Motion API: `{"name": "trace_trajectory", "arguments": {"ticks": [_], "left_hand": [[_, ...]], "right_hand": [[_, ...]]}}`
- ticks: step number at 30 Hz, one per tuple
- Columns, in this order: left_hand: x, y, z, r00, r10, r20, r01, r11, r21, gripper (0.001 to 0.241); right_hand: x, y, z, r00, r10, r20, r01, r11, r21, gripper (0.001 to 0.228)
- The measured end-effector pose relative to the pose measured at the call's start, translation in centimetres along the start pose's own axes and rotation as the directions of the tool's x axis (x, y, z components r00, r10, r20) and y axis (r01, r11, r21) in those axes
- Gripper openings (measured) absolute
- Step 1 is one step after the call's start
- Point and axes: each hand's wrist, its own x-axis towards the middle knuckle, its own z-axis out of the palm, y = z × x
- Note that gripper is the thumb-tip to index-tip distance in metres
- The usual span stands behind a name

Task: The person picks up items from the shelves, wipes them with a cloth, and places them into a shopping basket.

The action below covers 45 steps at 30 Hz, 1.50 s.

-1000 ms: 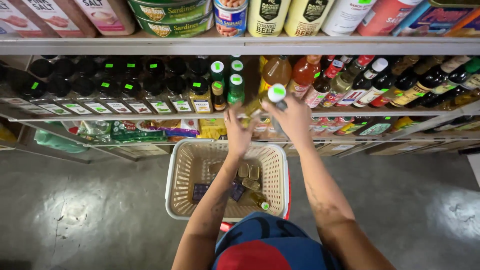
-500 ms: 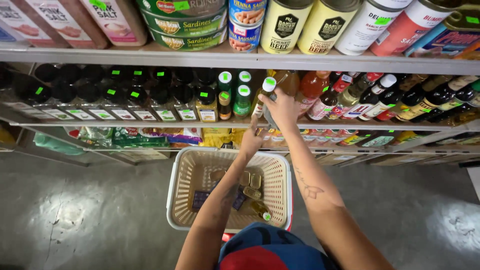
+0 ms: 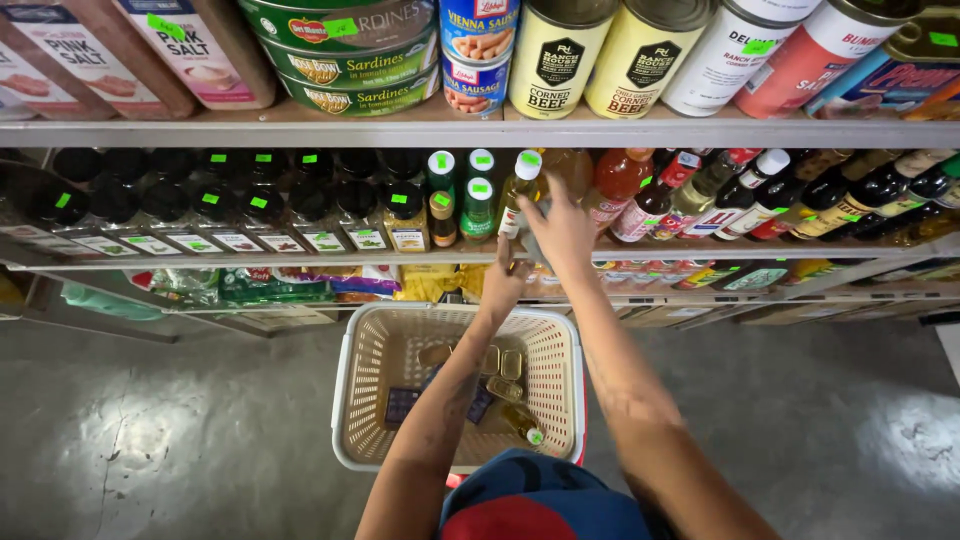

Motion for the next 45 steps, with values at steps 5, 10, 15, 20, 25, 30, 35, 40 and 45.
{"name": "trace_trajectory", "arguments": {"ticks": [5, 10, 15, 20, 25, 30, 35, 40, 45], "left_hand": [[0.0, -0.6, -0.8, 0.998, -0.056, -0.013, 0.053, 0.984, -0.168, 0.066], [0.3, -0.2, -1.3, 0.996, 0.088, -0.004, -0.084, 0.929, -0.359, 0.059], [0.5, 0.8, -1.3, 0.999, 0.027, -0.020, -0.031, 0.964, -0.265, 0.055], [2.3, -0.8, -1.0, 0.996, -0.088, 0.010, 0.089, 0.992, -0.094, 0.068], [3.9, -0.7, -0.4, 0.990, -0.136, 0.020, 0.136, 0.990, 0.029, 0.077], [4.5, -0.8, 0.3, 0.993, -0.114, 0.018, 0.113, 0.992, 0.053, 0.077], [2.3, 3.1, 0.5, 0.998, -0.060, 0.002, 0.060, 0.992, 0.110, 0.079], [2.7, 3.2, 0.9, 1.000, -0.011, 0.000, 0.011, 0.989, 0.144, 0.078], [3.6, 2.2, 1.1, 0.999, -0.039, 0.017, 0.034, 0.977, 0.210, 0.081]], "right_hand": [[-4.9, 4.5, 3.9, 0.949, -0.218, -0.228, 0.270, 0.935, 0.231, 0.021], [-5.5, 4.0, 4.2, 0.988, -0.076, 0.135, 0.015, 0.915, 0.403, 0.047], [-3.7, 6.5, 7.6, 0.986, -0.071, 0.154, 0.001, 0.911, 0.411, 0.053], [-2.5, 6.8, 8.1, 0.975, -0.012, 0.221, -0.075, 0.921, 0.382, 0.060], [-1.5, 5.9, 7.3, 0.967, -0.024, 0.255, -0.066, 0.939, 0.339, 0.057], [-1.3, 4.7, 6.1, 0.945, -0.003, 0.326, -0.102, 0.947, 0.304, 0.060], [-0.3, 6.6, 8.1, 0.952, -0.011, 0.306, -0.084, 0.951, 0.297, 0.069], [-0.4, 6.2, 7.5, 0.953, -0.099, 0.285, -0.018, 0.925, 0.379, 0.066], [-0.2, 7.3, 8.9, 0.957, -0.073, 0.280, -0.022, 0.946, 0.324, 0.056]]}}
